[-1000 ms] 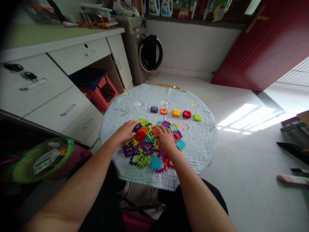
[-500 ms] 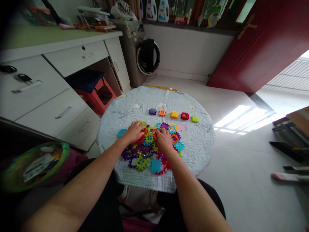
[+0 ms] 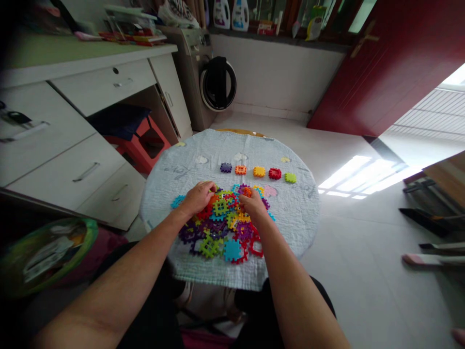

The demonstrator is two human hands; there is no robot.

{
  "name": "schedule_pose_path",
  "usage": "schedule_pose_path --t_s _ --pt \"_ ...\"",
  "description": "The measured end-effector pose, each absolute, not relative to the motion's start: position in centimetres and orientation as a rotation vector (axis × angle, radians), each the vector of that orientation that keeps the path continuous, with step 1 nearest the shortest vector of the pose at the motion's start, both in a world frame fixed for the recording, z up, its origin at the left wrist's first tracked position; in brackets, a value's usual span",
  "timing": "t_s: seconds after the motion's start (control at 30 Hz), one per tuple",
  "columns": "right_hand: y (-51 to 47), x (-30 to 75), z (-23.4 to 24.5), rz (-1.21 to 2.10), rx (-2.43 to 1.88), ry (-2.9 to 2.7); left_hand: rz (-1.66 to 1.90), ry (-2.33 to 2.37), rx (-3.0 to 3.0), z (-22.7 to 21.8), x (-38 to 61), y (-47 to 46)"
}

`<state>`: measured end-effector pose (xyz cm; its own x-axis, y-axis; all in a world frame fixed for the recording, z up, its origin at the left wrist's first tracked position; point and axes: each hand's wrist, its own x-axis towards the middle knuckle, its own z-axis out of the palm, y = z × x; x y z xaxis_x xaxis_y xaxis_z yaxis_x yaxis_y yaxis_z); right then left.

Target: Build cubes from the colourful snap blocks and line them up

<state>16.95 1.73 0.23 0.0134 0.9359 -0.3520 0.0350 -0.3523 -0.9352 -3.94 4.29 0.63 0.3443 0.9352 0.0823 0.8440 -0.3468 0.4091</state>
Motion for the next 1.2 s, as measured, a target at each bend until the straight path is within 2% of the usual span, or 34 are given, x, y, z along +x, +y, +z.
schedule_pose_path --t_s 0.27,0.63,0.8,0.9,1.03,1.2 --pt "1.7 16.8 1.9 1.809 -1.186 -0.546 0.273 1.488 2.412 -0.2 -4.1 4.5" --pt "1.6 16.7 1.8 1.600 -1.355 -0.621 0.610 1.547 2.321 1.3 -3.6 4.2" --pt "1.4 16.9 1.8 1.585 -1.403 -0.769 0.438 1.270 2.315 1.4 -3.4 3.4" --pt "1.3 16.9 1.4 1.387 -1.531 -1.075 0.320 1.162 2.238 1.6 -4.1 3.4" --pt "1.4 16.9 0.5 0.956 -1.721 -1.482 0.369 1.304 2.281 1.5 -4.9 4.0" --pt "1.0 16.9 -0.3 0.686 -1.783 -1.867 0.258 1.360 2.486 0.3 -4.2 3.9"
